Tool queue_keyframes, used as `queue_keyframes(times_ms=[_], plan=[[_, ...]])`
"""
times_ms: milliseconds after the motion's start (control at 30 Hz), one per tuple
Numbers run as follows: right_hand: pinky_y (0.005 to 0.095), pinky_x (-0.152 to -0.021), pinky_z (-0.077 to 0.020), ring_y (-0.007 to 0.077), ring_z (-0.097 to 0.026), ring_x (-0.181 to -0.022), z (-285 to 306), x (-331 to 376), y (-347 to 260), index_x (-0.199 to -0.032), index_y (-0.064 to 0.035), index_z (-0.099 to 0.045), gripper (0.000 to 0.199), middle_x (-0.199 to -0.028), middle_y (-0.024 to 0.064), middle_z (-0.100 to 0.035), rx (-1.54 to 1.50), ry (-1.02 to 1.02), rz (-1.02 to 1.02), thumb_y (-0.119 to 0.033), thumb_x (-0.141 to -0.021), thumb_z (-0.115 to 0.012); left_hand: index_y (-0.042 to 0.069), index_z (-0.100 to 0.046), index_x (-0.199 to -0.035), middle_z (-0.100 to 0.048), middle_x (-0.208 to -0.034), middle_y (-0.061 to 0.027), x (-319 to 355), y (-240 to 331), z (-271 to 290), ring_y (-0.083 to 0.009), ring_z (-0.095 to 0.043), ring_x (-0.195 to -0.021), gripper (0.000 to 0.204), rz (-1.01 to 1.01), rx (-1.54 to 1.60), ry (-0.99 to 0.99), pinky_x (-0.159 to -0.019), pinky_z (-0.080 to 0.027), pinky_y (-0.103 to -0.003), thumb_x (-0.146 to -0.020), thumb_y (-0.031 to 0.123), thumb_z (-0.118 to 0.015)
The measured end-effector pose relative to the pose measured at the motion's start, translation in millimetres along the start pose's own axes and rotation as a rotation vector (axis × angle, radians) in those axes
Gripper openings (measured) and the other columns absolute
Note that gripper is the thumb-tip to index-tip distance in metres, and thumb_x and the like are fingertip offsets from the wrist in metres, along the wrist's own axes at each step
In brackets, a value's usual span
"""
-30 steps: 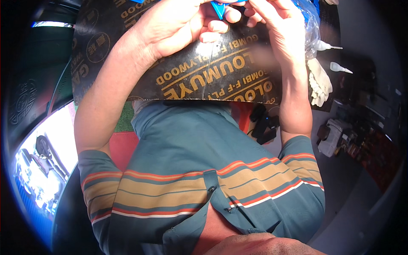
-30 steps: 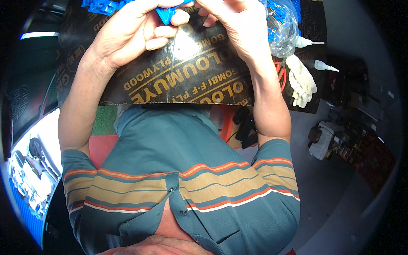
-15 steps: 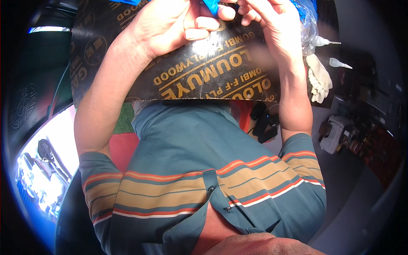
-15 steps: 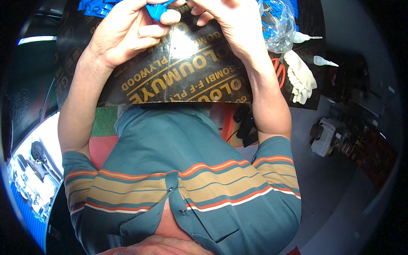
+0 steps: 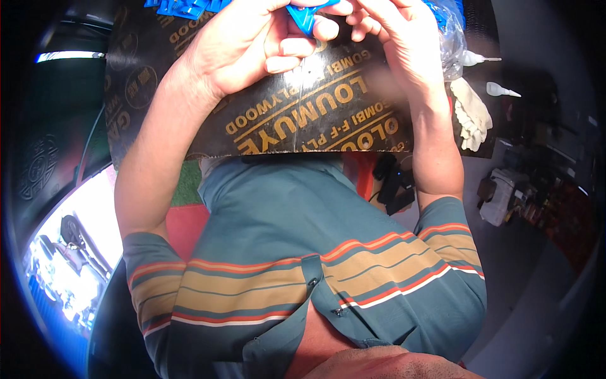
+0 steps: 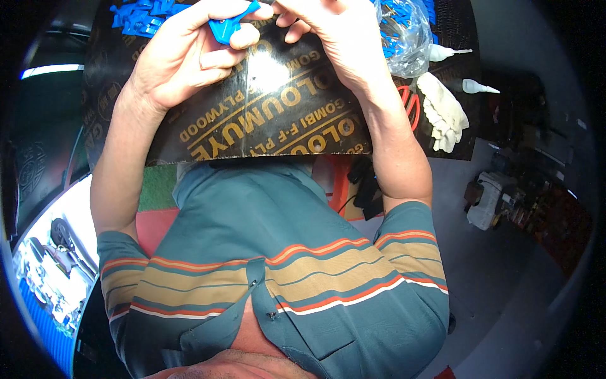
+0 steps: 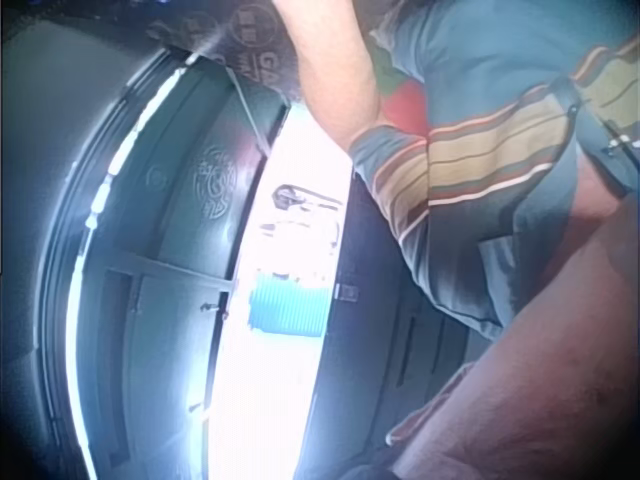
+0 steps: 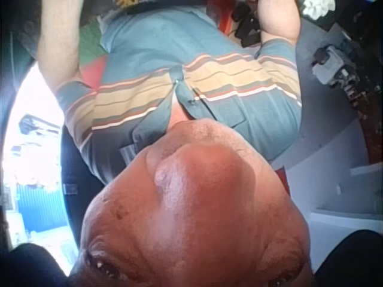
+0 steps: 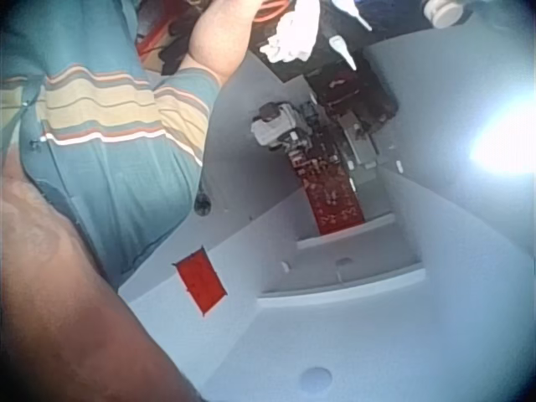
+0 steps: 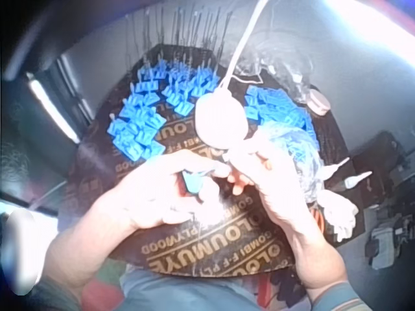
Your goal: The person assembles small blue plastic parts with screws using a screwdriver.
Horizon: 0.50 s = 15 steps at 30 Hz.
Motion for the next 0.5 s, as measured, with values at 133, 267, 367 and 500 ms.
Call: queue_keyframes(times_ms=[133,267,367,500], plan=[[0.0229,-0.065,-0.053,0.0114,-0.065,-0.071,-0.8,0.8,-1.6,-0.11,-0.0029,-0.068,0.018,-0.086,0.0053,-0.069,-0.002,0.011,-0.007,-0.018,-0.1,-0.069,-0.004,-0.057,-0.136,-0.066,-0.1,-0.0182,1.9,1.6,1.1,-0.0177,-0.062,-0.068,0.035,-0.027,-0.161,-0.005,-0.05,-0.047,-0.023,-0.102,0.006,-0.052],[0.0229,-0.064,-0.0526,0.0114,-0.064,-0.069,-0.2,0.5,-3.0,-0.11,-0.0029,-0.068,0.018,-0.084,0.0051,-0.069,0.025,0.007,0.013,-0.018,-0.1,-0.069,-0.006,-0.059,-0.131,-0.067,-0.097,-0.0167,-2.3,-1.8,0.5,-0.0168,-0.062,-0.067,0.033,0.035,0.011,-0.012,-0.05,-0.047,-0.024,-0.102,0.01,-0.055],[0.0231,-0.064,-0.0525,0.0113,-0.064,-0.069,-0.9,0.4,-5.1,-0.109,-0.0027,-0.069,0.018,-0.084,0.0051,-0.069,0.06,0.004,0.016,-0.018,-0.1,-0.069,-0.006,-0.062,-0.126,-0.068,-0.094,-0.0158,-7.0,-9.0,-2.2,-0.0188,-0.064,-0.066,0.031,0.17,0.184,0.055,-0.049,-0.048,-0.025,-0.103,0.013,-0.055],[0.0235,-0.064,-0.0527,0.0113,-0.064,-0.068,-0.2,1.2,-6.2,-0.109,-0.0028,-0.069,0.018,-0.083,0.005,-0.068,0.074,0.01,0.019,-0.018,-0.1,-0.07,-0.006,-0.065,-0.121,-0.069,-0.091,-0.0144,-2.4,-5.5,-3.2,-0.0217,-0.066,-0.065,0.03,0.119,0.088,0.208,-0.048,-0.049,-0.026,-0.103,0.016,-0.055]])
Point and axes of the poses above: each hand's wrist, its own x-axis away from the middle knuckle, its own z-axis out of the back of the hand, y = z × x, the point moved 10 cm from there along -x, towards the middle knuckle
